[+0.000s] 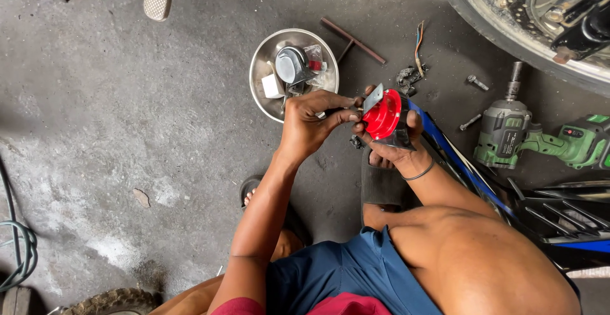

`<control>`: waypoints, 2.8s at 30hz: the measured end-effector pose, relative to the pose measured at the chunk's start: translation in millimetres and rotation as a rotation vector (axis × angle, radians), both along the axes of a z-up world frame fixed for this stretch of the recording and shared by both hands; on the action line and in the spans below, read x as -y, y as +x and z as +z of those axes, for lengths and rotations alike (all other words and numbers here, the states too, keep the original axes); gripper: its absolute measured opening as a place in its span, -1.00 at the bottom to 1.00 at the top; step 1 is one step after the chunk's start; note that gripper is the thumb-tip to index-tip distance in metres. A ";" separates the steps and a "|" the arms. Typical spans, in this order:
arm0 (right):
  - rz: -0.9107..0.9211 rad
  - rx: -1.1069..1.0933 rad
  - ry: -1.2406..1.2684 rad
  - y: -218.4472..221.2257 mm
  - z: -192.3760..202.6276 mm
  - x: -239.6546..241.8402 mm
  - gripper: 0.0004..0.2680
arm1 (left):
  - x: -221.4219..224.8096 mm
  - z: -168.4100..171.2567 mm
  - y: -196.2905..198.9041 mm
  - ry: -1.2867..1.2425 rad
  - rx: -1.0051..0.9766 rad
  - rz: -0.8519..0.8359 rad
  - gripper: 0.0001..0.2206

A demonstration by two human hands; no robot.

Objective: Assembling and adjusting a motorcycle horn using locking pliers in a workshop environment.

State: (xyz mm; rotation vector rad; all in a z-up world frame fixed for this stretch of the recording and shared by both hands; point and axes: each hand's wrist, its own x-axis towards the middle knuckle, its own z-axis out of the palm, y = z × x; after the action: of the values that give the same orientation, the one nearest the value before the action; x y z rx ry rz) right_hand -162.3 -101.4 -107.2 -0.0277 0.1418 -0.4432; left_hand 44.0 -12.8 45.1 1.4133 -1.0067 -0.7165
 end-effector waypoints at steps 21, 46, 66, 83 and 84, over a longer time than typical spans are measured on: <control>-0.020 -0.136 -0.214 11.2 -5.1 8.7 -0.21 | 2.7 -35.4 -0.8 0.304 -0.395 0.154 -0.75; -0.058 0.106 -0.898 208.2 377.0 -1.4 -0.38 | -64.2 280.7 161.7 -0.167 0.051 0.040 -0.73; -0.088 0.069 -0.084 177.3 259.6 -58.7 -0.31 | -68.2 240.9 152.0 -0.144 0.276 -0.197 -0.86; -0.116 -0.019 -0.141 164.6 259.8 -60.1 -0.32 | -74.3 249.4 141.3 -0.195 0.368 -0.209 -0.83; -0.118 -0.022 -0.095 164.2 262.9 -60.2 -0.34 | -74.2 252.5 140.5 -0.197 0.363 -0.213 -0.83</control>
State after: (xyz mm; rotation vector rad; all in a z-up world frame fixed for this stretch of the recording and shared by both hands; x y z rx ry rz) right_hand 2.0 -41.3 155.6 -0.1183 0.1444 -0.5671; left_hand 184.5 61.4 297.6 1.2997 -1.4874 -0.5039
